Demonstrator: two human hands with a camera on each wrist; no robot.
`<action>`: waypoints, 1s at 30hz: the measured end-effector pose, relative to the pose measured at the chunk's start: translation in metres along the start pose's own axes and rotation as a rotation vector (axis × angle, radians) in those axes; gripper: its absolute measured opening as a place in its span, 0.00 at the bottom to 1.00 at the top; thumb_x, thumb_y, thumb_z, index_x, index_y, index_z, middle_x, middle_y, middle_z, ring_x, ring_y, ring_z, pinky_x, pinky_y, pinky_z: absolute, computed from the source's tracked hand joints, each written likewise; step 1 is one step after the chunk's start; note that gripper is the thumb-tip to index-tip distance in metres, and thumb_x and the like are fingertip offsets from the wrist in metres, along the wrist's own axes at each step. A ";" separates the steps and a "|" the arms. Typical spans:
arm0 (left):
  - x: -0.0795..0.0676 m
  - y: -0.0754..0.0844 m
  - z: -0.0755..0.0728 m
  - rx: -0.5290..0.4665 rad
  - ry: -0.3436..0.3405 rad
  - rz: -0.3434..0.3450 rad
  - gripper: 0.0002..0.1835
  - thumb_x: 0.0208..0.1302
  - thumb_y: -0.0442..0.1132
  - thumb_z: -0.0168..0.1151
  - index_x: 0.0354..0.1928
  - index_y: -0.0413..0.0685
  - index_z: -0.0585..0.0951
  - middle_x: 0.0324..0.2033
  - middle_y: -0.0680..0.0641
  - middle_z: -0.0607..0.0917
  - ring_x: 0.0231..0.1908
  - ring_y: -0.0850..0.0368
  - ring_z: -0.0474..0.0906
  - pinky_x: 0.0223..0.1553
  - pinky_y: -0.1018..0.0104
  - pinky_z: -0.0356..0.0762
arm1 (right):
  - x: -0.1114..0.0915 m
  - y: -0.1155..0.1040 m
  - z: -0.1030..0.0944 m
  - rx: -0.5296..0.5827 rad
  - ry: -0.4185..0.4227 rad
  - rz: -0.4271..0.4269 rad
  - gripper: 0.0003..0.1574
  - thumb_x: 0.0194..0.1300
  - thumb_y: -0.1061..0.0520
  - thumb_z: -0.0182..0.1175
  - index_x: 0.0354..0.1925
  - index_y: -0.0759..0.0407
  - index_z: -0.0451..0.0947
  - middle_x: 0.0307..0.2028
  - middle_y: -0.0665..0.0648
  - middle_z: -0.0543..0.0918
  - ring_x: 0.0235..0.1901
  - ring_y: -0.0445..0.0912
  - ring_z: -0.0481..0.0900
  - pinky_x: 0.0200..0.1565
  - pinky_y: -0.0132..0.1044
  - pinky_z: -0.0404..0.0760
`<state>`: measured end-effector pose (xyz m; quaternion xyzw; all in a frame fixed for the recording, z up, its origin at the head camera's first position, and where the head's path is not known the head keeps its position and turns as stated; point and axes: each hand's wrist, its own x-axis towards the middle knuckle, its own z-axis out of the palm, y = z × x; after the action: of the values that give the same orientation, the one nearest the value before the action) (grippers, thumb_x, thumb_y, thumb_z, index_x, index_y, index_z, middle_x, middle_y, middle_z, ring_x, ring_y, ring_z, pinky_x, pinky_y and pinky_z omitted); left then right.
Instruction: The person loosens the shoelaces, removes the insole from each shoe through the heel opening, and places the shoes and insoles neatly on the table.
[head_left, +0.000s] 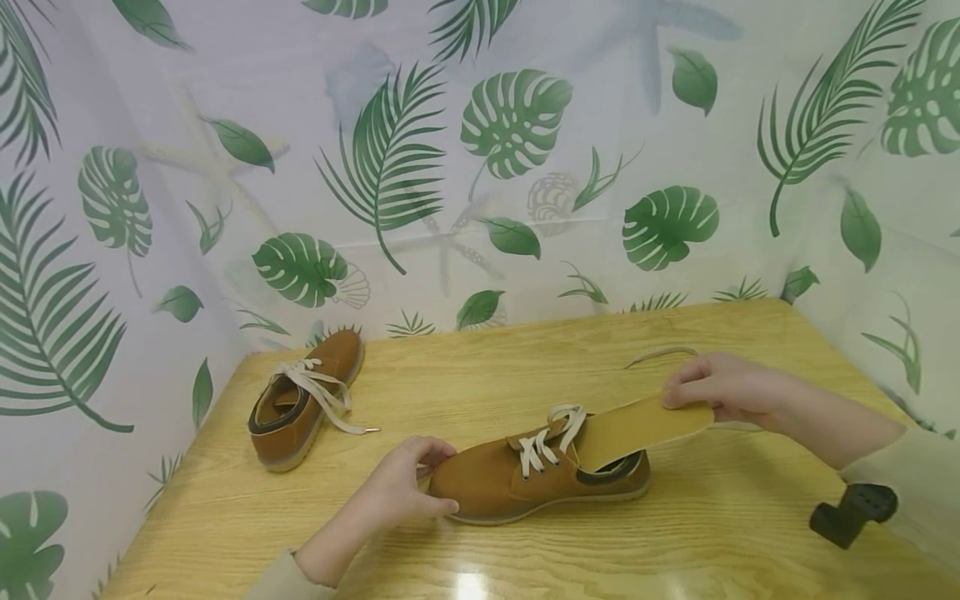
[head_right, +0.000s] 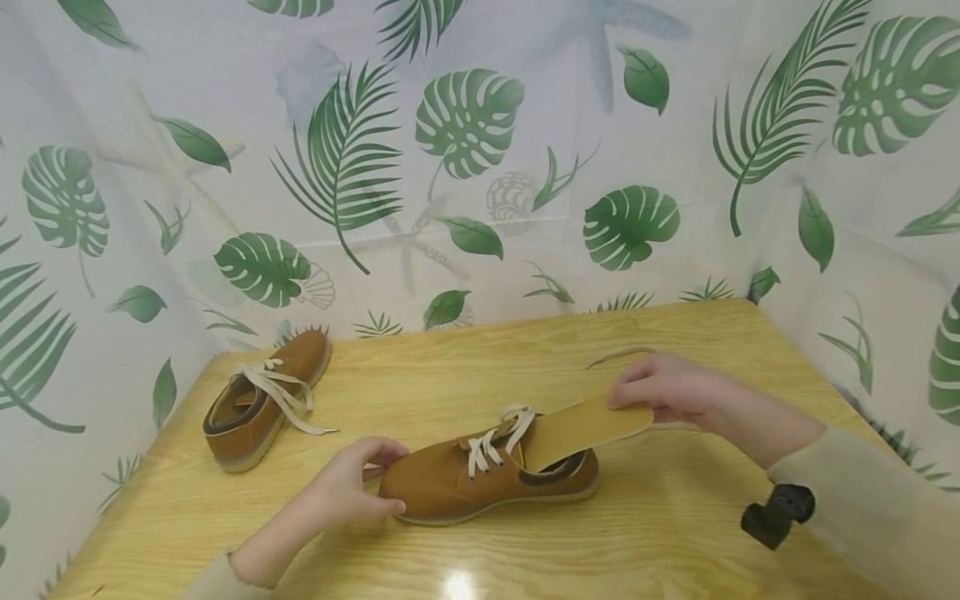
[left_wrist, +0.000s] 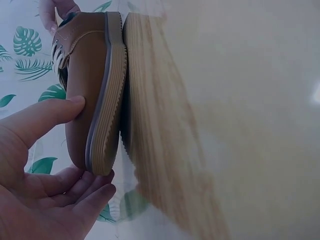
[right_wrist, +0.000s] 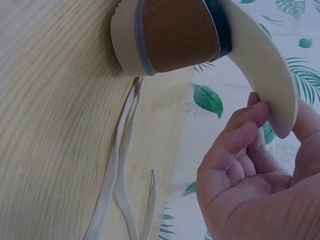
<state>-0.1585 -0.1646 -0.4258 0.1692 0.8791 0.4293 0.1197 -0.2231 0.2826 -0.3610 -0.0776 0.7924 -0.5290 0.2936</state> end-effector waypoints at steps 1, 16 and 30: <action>0.000 0.000 0.000 0.000 0.001 -0.001 0.32 0.54 0.30 0.82 0.61 0.36 0.79 0.58 0.40 0.81 0.61 0.42 0.79 0.71 0.46 0.80 | -0.001 0.000 0.000 -0.002 0.002 0.000 0.09 0.75 0.60 0.61 0.40 0.53 0.88 0.34 0.44 0.89 0.32 0.36 0.86 0.40 0.31 0.90; 0.000 0.001 0.000 0.018 0.007 0.002 0.32 0.54 0.30 0.82 0.61 0.36 0.79 0.57 0.41 0.82 0.60 0.43 0.79 0.71 0.45 0.80 | -0.009 0.005 -0.011 -0.051 0.042 0.009 0.09 0.75 0.58 0.63 0.39 0.48 0.89 0.45 0.45 0.80 0.25 0.35 0.72 0.33 0.28 0.79; 0.001 -0.001 -0.001 0.003 0.000 0.008 0.33 0.54 0.30 0.81 0.62 0.34 0.78 0.58 0.40 0.81 0.61 0.42 0.79 0.71 0.45 0.79 | -0.015 0.013 -0.021 -0.090 0.061 -0.009 0.11 0.76 0.58 0.61 0.39 0.46 0.89 0.52 0.46 0.77 0.21 0.37 0.58 0.29 0.27 0.72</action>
<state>-0.1596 -0.1655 -0.4265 0.1730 0.8789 0.4286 0.1179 -0.2197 0.3109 -0.3610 -0.0783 0.8236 -0.4964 0.2630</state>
